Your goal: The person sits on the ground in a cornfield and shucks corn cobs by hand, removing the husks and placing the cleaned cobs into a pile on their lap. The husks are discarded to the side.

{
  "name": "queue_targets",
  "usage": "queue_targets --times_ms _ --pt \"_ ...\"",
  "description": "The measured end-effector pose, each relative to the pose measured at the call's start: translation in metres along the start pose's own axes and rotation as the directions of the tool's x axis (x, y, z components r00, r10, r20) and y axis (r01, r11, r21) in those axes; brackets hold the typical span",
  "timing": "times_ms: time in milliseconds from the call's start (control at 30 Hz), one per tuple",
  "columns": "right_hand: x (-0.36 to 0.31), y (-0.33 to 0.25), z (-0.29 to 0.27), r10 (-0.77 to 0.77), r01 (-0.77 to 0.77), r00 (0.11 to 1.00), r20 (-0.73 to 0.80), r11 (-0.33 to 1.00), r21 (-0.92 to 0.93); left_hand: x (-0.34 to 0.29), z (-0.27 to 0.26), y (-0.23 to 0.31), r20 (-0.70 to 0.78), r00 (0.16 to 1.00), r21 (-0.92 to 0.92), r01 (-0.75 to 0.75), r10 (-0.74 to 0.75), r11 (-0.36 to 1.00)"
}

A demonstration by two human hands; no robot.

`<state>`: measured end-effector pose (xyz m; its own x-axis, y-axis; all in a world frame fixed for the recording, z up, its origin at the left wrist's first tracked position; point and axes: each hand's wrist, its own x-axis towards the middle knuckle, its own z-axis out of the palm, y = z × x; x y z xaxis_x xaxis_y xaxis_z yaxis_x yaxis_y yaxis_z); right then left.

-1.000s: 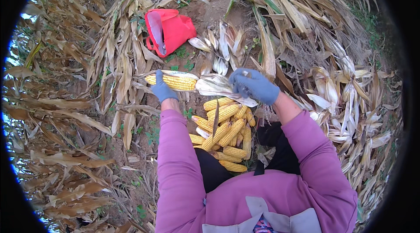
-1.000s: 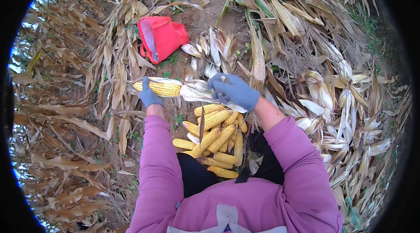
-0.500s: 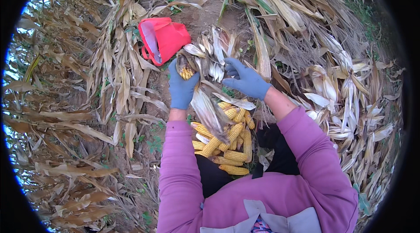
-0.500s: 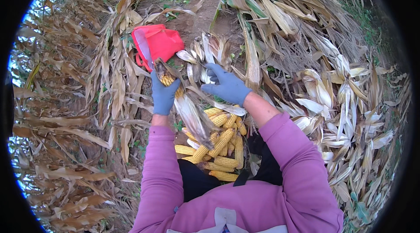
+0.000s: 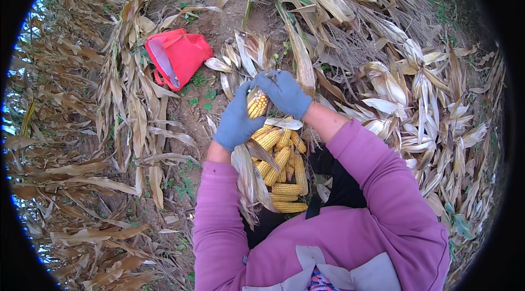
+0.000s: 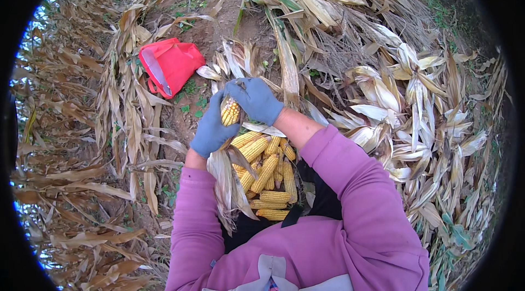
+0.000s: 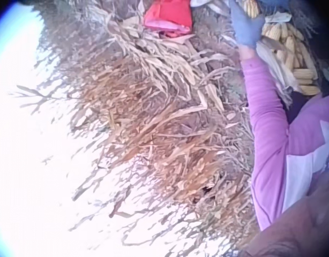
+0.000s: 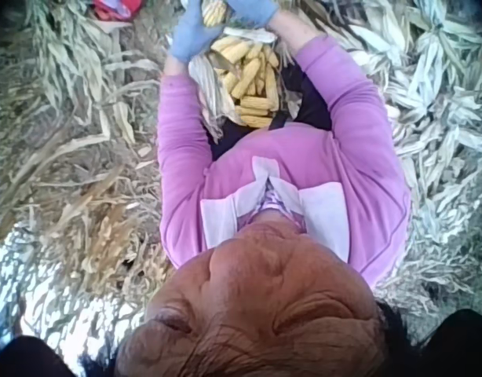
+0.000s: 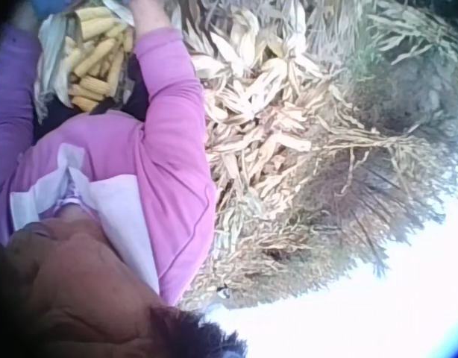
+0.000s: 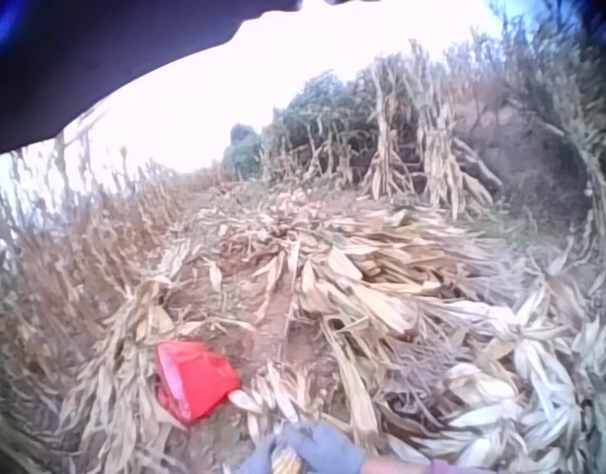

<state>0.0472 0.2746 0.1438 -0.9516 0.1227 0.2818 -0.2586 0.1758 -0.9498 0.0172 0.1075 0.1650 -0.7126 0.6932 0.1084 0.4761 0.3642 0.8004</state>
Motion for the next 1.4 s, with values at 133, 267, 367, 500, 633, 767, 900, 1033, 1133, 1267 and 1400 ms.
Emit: queue_targets --times_ms 133,267,367,500,633,767,900,1033,1133,1267,1400 --pt "0.001 -0.013 -0.009 0.147 -0.148 0.989 0.022 0.984 0.097 -0.002 0.001 0.013 -0.072 0.996 0.013 -0.044 0.045 0.999" --pt "0.003 -0.008 -0.006 0.315 -0.316 0.946 0.081 0.835 0.451 -0.005 0.006 0.027 -0.129 0.977 0.065 -0.161 0.168 0.985" --pt "0.0 -0.02 -0.005 0.399 -0.41 0.9 0.175 0.642 0.648 -0.007 0.014 0.022 -0.14 0.973 0.058 -0.179 0.185 0.982" --pt "0.003 0.007 -0.004 0.389 -0.33 0.919 0.071 0.656 0.679 -0.004 0.009 0.02 -0.181 0.974 -0.052 -0.146 0.134 0.988" --pt "0.015 -0.006 -0.005 0.628 -0.282 0.778 0.015 0.328 0.902 -0.003 0.006 -0.001 -0.287 0.951 0.023 -0.117 0.118 0.993" --pt "0.014 0.009 0.003 0.619 -0.236 0.782 -0.069 0.397 0.887 0.002 0.041 -0.01 -0.271 0.96 -0.528 -0.091 -0.066 0.844" --pt "0.0 -0.019 0.013 0.571 -0.331 0.811 0.127 0.27 0.904 0.006 0.045 -0.035 -0.258 0.921 -0.856 -0.078 -0.29 0.512" --pt "0.002 -0.017 0.001 0.544 -0.473 0.796 0.264 0.288 0.833 0.014 0.032 -0.048 -0.305 0.762 -0.952 -0.237 -0.572 0.193" --pt "0.004 -0.023 -0.018 0.569 -0.532 0.79 0.226 0.456 0.713 0.006 -0.007 -0.065 -0.416 0.719 -0.908 -0.299 -0.557 0.293" --pt "0.013 0.005 -0.047 0.724 -0.533 0.687 0.054 0.452 0.715 -0.007 -0.061 -0.067 -0.611 0.499 -0.791 -0.428 -0.615 0.438" --pt "0.009 0.038 -0.045 0.76 -0.594 0.633 -0.148 0.599 0.537 -0.011 -0.07 -0.051 -0.719 0.394 -0.688 -0.517 -0.572 0.509"
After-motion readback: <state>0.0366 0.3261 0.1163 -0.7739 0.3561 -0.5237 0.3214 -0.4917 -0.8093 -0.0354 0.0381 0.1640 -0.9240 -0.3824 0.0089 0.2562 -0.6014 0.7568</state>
